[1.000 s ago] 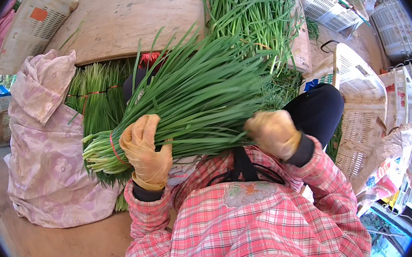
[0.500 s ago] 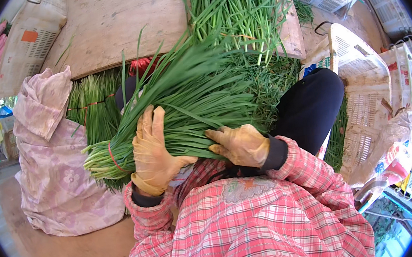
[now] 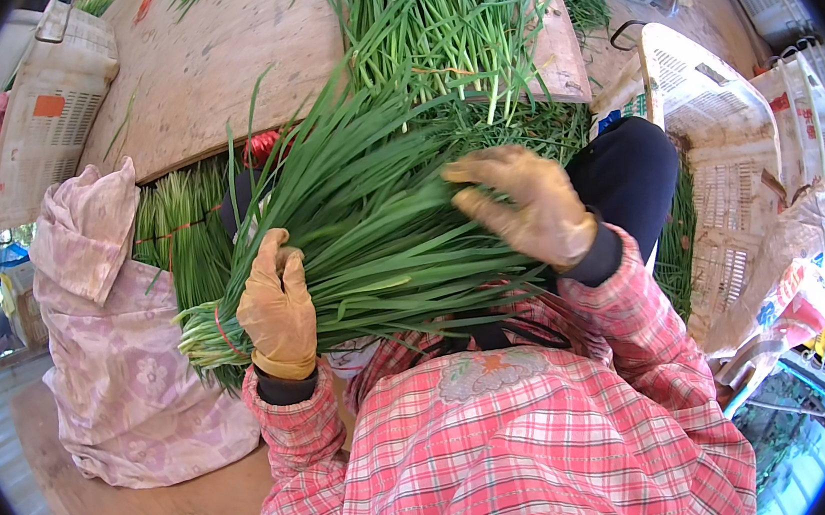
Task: The person bundles green plants together by hand, ties them with a red string, and places the bundles into plastic baskets.
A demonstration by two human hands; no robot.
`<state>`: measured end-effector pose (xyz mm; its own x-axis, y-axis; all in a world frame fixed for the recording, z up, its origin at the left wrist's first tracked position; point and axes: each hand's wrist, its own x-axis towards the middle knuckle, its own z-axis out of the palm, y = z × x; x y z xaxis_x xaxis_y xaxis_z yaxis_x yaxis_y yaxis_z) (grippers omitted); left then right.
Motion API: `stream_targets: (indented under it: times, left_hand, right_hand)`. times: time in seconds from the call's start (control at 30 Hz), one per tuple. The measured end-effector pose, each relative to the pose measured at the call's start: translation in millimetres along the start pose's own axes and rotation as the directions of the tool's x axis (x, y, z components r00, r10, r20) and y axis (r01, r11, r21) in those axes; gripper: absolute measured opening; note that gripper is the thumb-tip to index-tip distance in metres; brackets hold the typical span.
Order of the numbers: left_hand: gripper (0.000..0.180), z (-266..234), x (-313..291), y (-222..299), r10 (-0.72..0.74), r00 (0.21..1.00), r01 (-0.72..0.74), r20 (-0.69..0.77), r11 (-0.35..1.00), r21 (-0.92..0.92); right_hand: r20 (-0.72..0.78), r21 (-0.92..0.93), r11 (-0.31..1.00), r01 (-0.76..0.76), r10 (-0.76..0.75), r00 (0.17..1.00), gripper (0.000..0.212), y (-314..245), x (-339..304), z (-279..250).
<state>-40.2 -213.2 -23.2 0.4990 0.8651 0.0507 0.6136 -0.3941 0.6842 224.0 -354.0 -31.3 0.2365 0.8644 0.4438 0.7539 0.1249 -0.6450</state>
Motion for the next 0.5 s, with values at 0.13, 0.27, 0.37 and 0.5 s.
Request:
stream_targets:
  times: [0.13, 0.27, 0.37, 0.5]
  left_hand:
    - [0.057, -4.8, 3.4, 3.3, 0.057, 0.998, -0.056, 0.006, 0.994, -0.094]
    - [0.07, -11.6, -0.9, -3.7, 0.087, 0.993, -0.075, 0.076, 0.987, -0.142]
    - [0.072, -11.6, -1.2, -2.4, 0.083, 0.993, -0.07, 0.089, 0.988, -0.141]
    - [0.073, -10.3, -0.7, 0.7, 0.105, 0.988, -0.092, 0.109, 0.989, -0.117]
  right_hand:
    - [0.563, 0.111, 0.965, -0.239, 0.137, 0.815, 0.051, -30.4, -21.3, 26.0]
    - [0.584, 0.052, 0.952, -0.3, 0.215, 0.783, 0.037, -14.1, -43.7, 10.8]
    - [0.38, 0.032, 0.883, -0.468, 0.423, 0.823, 0.021, 16.0, -53.2, -20.2]
    - [0.019, -0.046, 0.939, -0.34, 0.341, 0.94, 0.015, 32.0, -46.3, -41.8]
